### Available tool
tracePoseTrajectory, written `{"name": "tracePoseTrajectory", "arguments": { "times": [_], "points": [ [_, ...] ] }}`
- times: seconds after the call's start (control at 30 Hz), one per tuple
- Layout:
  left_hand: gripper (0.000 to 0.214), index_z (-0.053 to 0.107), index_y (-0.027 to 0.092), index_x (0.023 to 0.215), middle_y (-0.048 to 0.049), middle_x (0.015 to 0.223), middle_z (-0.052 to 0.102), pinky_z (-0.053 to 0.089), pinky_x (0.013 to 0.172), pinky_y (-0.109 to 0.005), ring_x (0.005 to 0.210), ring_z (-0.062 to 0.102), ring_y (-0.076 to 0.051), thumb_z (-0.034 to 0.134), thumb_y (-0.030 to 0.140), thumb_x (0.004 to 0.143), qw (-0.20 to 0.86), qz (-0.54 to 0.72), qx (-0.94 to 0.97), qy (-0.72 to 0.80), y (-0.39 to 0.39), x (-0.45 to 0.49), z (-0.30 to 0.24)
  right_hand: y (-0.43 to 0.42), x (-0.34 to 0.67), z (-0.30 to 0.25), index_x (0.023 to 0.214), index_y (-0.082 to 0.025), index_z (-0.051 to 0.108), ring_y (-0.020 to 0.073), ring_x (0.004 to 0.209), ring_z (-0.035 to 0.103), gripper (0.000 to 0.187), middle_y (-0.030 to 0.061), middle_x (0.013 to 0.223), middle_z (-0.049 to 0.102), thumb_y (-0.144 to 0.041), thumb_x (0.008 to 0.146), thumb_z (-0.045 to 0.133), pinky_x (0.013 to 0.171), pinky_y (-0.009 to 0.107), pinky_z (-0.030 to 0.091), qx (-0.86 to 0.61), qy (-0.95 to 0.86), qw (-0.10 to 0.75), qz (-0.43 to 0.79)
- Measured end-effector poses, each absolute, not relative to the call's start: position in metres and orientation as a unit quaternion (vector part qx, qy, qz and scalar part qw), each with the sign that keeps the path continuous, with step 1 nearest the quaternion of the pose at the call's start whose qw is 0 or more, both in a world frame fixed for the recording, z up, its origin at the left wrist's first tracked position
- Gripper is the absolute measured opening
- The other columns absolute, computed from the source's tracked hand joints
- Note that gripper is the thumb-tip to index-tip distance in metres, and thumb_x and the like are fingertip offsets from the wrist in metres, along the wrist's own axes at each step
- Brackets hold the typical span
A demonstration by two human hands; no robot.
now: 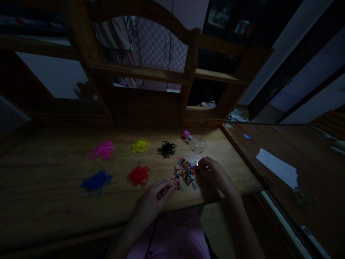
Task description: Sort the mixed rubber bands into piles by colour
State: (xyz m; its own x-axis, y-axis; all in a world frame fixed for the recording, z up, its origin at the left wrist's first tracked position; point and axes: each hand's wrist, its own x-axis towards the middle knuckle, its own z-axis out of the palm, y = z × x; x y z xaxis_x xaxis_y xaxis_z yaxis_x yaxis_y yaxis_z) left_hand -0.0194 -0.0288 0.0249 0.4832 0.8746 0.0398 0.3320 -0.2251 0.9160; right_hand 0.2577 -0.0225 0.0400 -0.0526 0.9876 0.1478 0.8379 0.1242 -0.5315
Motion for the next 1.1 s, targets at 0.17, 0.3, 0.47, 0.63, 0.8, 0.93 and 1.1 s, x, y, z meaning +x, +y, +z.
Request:
{"name": "tracePoseTrajectory", "arguments": {
  "times": [0.17,0.3,0.47,0.63,0.8,0.93,1.1],
  "points": [
    [0.025,0.068,0.023,0.087,-0.0006,0.09,0.068,0.044,0.072,-0.024,0.083,0.062,-0.016,0.048,0.038,0.093,0.457,0.3,0.728,0.415,-0.029,-0.02,0.024,-0.024,0.255,0.041,0.078,-0.018,0.059,0.012,0.066,0.054,0.006,0.0019,0.082,0.058,-0.012,0.078,0.059,0.059,0.022,0.041,-0.651,-0.7,0.257,0.143],
    [0.026,0.068,0.023,0.088,-0.002,0.091,0.069,0.046,0.073,-0.025,0.083,0.062,-0.017,0.047,0.038,0.093,0.457,0.305,0.728,0.41,-0.029,-0.02,0.025,-0.027,0.258,0.039,0.079,-0.018,0.059,0.0131,0.065,0.055,0.002,0.0005,0.076,0.06,-0.018,0.08,0.059,0.06,0.023,0.042,-0.659,-0.683,0.277,0.151],
    [0.026,0.068,0.023,0.088,-0.0015,0.09,0.069,0.045,0.072,-0.024,0.083,0.062,-0.017,0.047,0.037,0.093,0.461,0.302,0.726,0.41,-0.029,-0.02,0.026,-0.035,0.261,0.041,0.084,-0.019,0.06,0.0154,0.068,0.061,0.007,0.0002,0.075,0.065,-0.025,0.082,0.059,0.064,0.026,0.048,-0.66,-0.645,0.332,0.198],
    [0.023,0.069,0.023,0.089,-0.0003,0.09,0.07,0.045,0.072,-0.023,0.082,0.062,-0.015,0.049,0.034,0.093,0.461,0.313,0.728,0.4,-0.03,-0.019,0.027,-0.033,0.242,0.062,0.088,-0.018,0.062,0.0168,0.075,0.065,0.011,0.0038,0.084,0.068,-0.029,0.086,0.058,0.07,0.027,0.052,-0.612,-0.634,0.421,0.215],
    [0.022,0.068,0.021,0.087,-0.0014,0.086,0.069,0.045,0.07,-0.024,0.079,0.062,-0.016,0.049,0.033,0.092,0.438,0.302,0.74,0.412,-0.03,-0.02,0.025,0.019,0.182,0.085,0.087,-0.019,0.063,0.015,0.072,0.066,0.006,0.0022,0.081,0.068,-0.022,0.085,0.059,0.068,0.025,0.05,-0.547,-0.69,0.42,0.22],
    [0.019,0.069,0.022,0.09,-0.0025,0.092,0.07,0.045,0.074,-0.025,0.084,0.063,-0.017,0.053,0.031,0.09,0.417,0.299,0.74,0.435,-0.031,-0.021,0.022,0.085,0.118,0.083,0.081,-0.017,0.065,0.0147,0.068,0.066,0.002,0.0012,0.073,0.069,-0.017,0.08,0.064,0.062,0.023,0.047,-0.501,-0.754,0.352,0.238],
    [0.025,0.068,0.021,0.086,-0.0008,0.085,0.068,0.043,0.069,-0.024,0.076,0.061,-0.015,0.048,0.035,0.092,0.433,0.314,0.729,0.427,-0.033,-0.02,0.029,0.133,0.082,0.071,0.083,-0.016,0.069,0.0164,0.073,0.069,0.009,0.0027,0.078,0.072,-0.019,0.075,0.072,0.064,0.022,0.048,-0.485,-0.767,0.322,0.268]
  ]
}}
